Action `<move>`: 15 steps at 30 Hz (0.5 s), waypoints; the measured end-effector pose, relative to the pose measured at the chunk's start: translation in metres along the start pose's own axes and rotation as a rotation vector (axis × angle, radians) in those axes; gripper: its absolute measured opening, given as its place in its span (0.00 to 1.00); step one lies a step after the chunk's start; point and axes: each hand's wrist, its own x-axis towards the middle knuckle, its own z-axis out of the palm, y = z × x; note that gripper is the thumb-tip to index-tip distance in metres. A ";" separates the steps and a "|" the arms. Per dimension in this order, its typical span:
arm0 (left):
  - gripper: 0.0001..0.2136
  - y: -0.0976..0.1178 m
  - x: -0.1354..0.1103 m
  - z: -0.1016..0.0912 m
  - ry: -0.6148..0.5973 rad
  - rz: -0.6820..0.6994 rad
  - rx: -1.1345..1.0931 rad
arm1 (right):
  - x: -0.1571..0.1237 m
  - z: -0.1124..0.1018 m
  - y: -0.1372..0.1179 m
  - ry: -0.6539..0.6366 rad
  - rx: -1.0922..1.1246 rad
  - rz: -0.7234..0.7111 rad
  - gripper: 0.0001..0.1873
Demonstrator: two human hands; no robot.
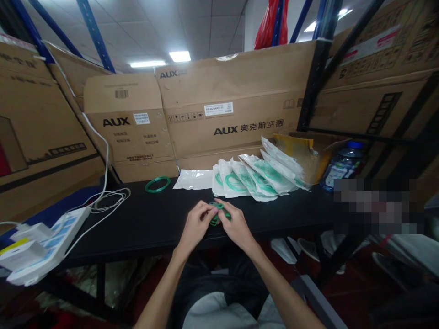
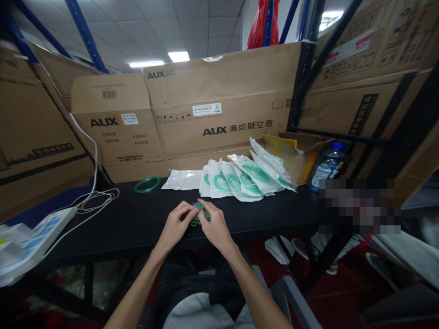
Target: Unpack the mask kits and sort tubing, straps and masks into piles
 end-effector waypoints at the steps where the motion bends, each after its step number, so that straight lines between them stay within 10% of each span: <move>1: 0.14 0.001 0.000 0.001 0.001 0.005 0.013 | 0.000 0.001 -0.001 -0.003 -0.017 0.004 0.20; 15: 0.20 0.002 -0.013 -0.004 -0.065 0.121 0.034 | 0.004 0.002 -0.006 0.096 -0.214 0.013 0.21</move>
